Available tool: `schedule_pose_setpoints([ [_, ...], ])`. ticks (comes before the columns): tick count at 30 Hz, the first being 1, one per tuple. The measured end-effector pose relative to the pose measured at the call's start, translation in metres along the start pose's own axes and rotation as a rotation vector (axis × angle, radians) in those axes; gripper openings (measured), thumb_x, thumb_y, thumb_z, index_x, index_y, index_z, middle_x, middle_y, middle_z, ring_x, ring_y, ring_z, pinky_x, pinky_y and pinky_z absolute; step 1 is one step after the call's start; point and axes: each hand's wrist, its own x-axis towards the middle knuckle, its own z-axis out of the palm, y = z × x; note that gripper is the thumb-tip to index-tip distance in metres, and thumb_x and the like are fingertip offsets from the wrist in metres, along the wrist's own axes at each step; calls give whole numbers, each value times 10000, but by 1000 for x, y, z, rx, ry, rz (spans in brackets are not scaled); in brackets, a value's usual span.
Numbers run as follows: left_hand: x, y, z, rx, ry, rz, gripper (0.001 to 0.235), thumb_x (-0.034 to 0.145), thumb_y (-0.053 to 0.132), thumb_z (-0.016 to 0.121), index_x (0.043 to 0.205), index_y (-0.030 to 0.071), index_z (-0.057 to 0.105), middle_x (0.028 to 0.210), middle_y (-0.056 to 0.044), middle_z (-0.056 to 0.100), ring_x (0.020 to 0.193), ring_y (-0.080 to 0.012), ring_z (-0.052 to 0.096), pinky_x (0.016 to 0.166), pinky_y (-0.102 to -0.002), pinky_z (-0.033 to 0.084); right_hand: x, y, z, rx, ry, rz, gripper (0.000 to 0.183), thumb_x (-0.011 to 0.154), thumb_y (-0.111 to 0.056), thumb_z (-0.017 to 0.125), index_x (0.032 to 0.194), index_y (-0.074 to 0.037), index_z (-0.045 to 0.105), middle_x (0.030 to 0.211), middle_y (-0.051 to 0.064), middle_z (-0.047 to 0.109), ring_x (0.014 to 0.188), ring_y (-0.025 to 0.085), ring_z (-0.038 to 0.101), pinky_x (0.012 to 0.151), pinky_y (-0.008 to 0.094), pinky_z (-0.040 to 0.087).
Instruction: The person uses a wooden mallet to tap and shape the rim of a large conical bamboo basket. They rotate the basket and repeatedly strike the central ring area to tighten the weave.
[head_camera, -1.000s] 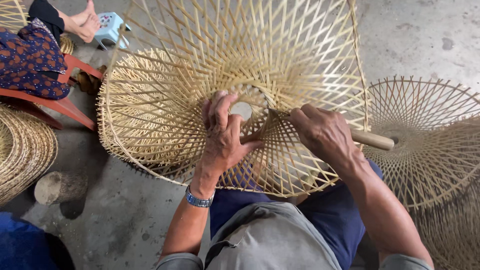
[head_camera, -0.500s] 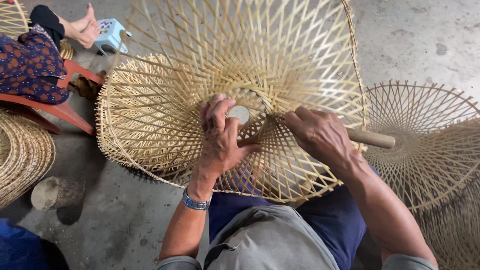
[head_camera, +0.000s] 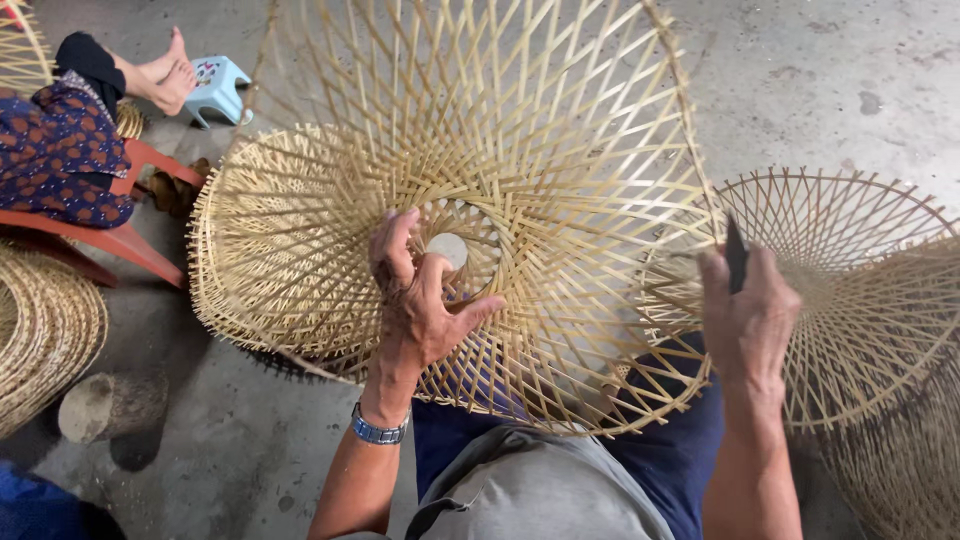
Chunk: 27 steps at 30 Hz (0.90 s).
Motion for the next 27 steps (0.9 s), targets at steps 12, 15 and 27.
schedule_pose_setpoints([
  [12,18,29,9,163,44,1,756,777,677,841,971,-1,568,1558,-256,297,1474,-496,272,1221,-678,233,-21,-45,16,253,-164,-292,176,1030,-151,504,980,-19,611,727,157,617,576,293,619,504,426,471],
  [15,23,34,8,167,55,38,742,797,653,863,986,3,559,1561,-248,287,1486,-486,261,1238,-677,231,-13,-61,29,324,-201,-177,247,1059,-216,550,917,-15,569,630,142,602,494,296,594,474,434,439],
  [27,27,33,-12,217,19,47,717,774,578,908,994,-4,552,1559,-246,279,1485,-495,246,1242,-689,219,-10,-67,49,272,-50,-181,257,1070,-171,569,890,9,534,632,230,565,513,404,548,506,501,397],
])
